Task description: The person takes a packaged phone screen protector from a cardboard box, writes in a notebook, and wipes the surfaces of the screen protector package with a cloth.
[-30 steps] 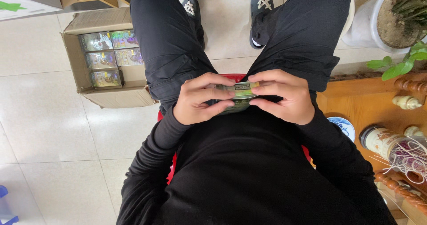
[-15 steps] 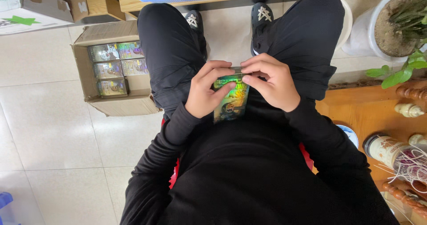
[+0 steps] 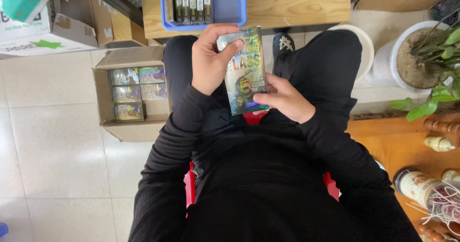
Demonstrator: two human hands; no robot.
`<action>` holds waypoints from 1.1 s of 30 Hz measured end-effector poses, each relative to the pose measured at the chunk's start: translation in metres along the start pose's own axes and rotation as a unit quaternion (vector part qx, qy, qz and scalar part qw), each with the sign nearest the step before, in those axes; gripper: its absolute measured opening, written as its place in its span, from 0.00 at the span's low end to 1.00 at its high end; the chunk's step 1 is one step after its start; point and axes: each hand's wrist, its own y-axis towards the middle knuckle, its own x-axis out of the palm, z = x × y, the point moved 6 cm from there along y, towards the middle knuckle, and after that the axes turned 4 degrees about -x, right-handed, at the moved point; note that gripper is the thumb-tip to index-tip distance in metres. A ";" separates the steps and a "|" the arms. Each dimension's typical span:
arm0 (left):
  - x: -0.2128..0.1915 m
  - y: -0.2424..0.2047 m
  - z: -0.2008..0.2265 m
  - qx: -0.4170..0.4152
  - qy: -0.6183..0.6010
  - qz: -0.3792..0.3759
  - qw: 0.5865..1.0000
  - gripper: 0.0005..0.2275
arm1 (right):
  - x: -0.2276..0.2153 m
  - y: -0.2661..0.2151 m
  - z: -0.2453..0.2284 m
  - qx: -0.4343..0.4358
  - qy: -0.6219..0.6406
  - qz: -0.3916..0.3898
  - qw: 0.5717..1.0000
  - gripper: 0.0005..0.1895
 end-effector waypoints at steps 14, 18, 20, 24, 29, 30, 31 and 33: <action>0.048 0.134 -0.120 -0.320 -0.265 0.059 0.908 0.28 | -0.110 0.142 -0.074 0.091 -0.095 0.182 0.975 0.21; 0.037 0.182 -0.176 -0.322 -0.232 0.102 0.912 0.34 | -0.203 0.172 -0.079 -0.024 -0.396 0.278 0.875 0.23; 0.030 0.205 -0.203 -0.320 -0.202 0.120 0.918 0.36 | -0.247 0.178 -0.098 -0.013 -0.466 0.312 0.828 0.22; 0.015 0.238 -0.227 -0.337 -0.084 0.159 0.924 0.37 | -0.336 0.195 -0.119 -0.068 -0.720 0.412 0.554 0.19; 0.004 0.246 -0.238 -0.241 0.099 0.154 0.953 0.35 | -0.380 0.212 -0.101 -0.051 -0.780 0.385 0.490 0.22; 0.004 0.248 -0.233 -0.199 0.138 0.144 0.960 0.37 | -0.381 0.215 -0.096 -0.054 -0.800 0.367 0.472 0.24; 0.000 0.245 -0.230 -0.199 0.140 0.150 0.958 0.37 | -0.379 0.215 -0.095 -0.059 -0.800 0.363 0.474 0.24; 0.009 0.241 -0.222 -0.184 0.129 0.082 0.971 0.41 | -0.382 0.204 -0.087 -0.048 -0.758 0.357 0.544 0.24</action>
